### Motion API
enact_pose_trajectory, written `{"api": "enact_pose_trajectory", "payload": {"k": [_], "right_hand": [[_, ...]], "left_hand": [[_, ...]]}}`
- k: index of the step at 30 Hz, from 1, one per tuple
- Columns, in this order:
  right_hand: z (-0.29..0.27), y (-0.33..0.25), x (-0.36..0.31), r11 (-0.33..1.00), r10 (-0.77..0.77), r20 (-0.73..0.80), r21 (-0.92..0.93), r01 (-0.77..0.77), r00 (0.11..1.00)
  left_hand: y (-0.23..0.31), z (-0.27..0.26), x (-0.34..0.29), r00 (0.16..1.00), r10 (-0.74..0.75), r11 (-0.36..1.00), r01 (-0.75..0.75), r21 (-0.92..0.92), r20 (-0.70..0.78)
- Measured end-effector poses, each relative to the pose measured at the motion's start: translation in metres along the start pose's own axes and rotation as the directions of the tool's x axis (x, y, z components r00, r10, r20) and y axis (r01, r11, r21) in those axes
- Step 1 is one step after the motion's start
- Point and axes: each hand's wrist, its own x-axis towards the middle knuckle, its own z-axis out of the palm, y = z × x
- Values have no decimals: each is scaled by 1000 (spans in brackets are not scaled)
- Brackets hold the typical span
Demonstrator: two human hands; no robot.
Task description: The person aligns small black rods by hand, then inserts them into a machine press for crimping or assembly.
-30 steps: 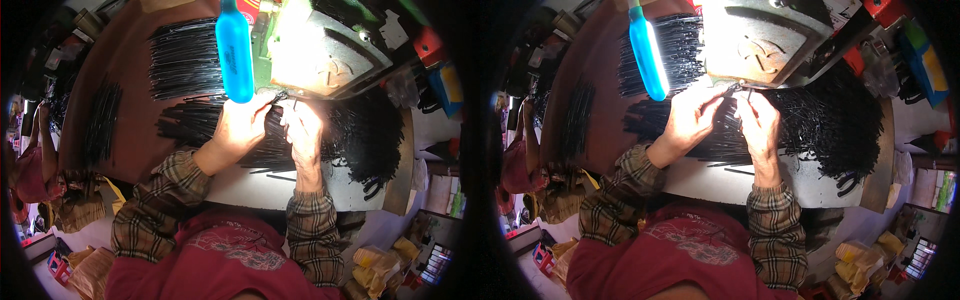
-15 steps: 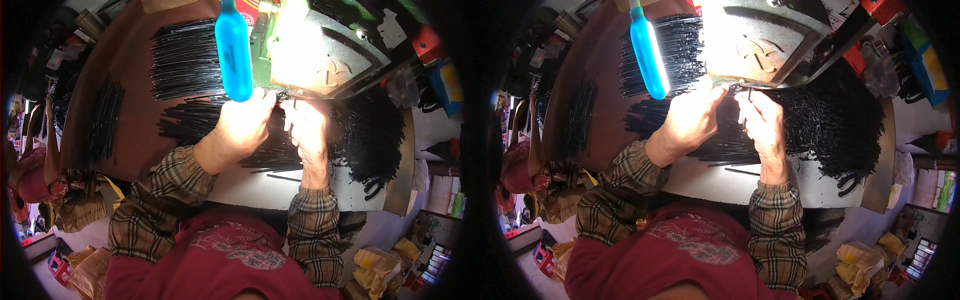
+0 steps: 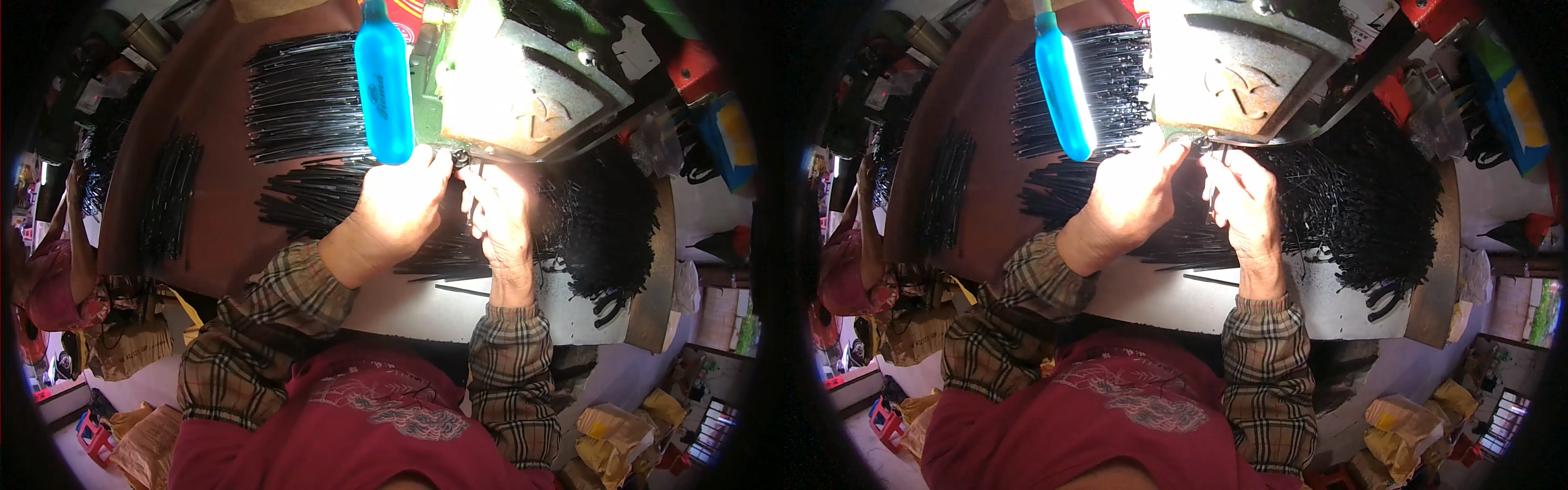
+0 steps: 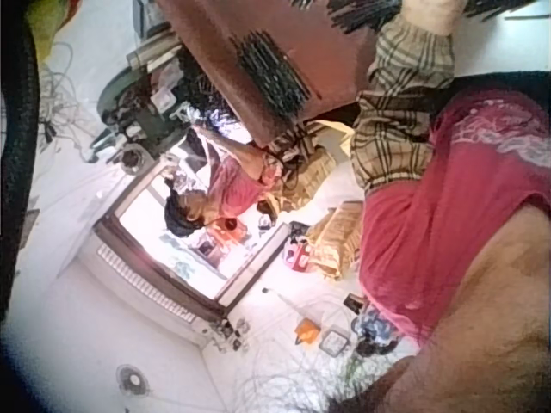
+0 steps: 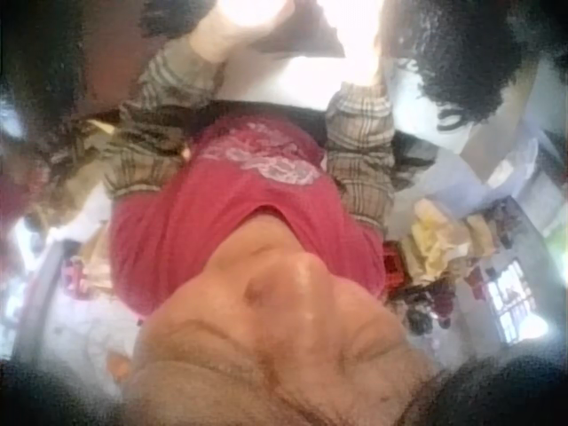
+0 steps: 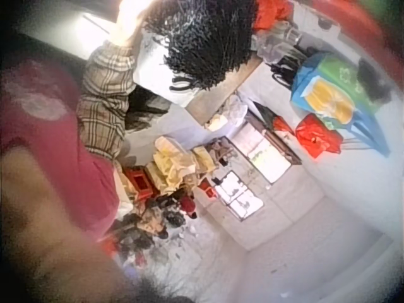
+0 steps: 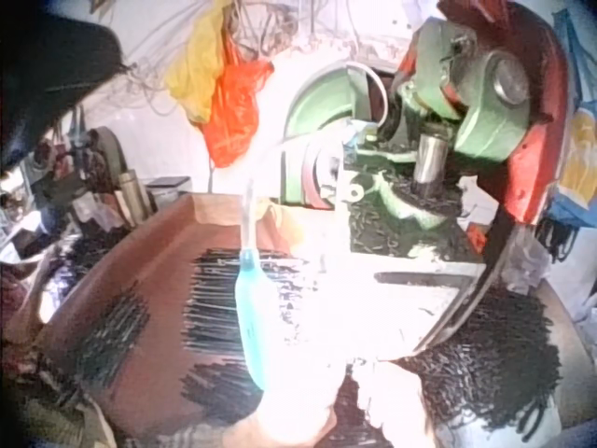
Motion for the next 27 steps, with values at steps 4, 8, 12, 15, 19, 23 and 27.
{"api": "enact_pose_trajectory", "payload": {"k": [4,8,12,15,19,23,27], "right_hand": [[-3,8,2,994,19,18,108,-20,1000],[-5,7,-1,969,33,-94,245,-9,995],[-4,16,2,942,38,-120,334,4,992],[0,16,2,963,-14,-122,264,46,992],[-3,20,2,951,-56,-162,291,102,985],[-8,21,4,968,-38,-174,237,79,984],[-9,22,4,967,-50,-181,238,93,982]], "left_hand": [[-23,-7,-6,988,136,990,-137,-15,-77],[-29,-43,1,707,-447,509,705,-493,549],[-26,-45,0,674,-463,224,717,-660,575],[-26,-32,-1,739,-425,169,631,-757,522],[-21,-29,5,709,-465,217,672,-708,530],[-22,-26,7,708,-482,208,665,-717,517],[-21,-26,7,712,-465,173,656,-735,526]]}}
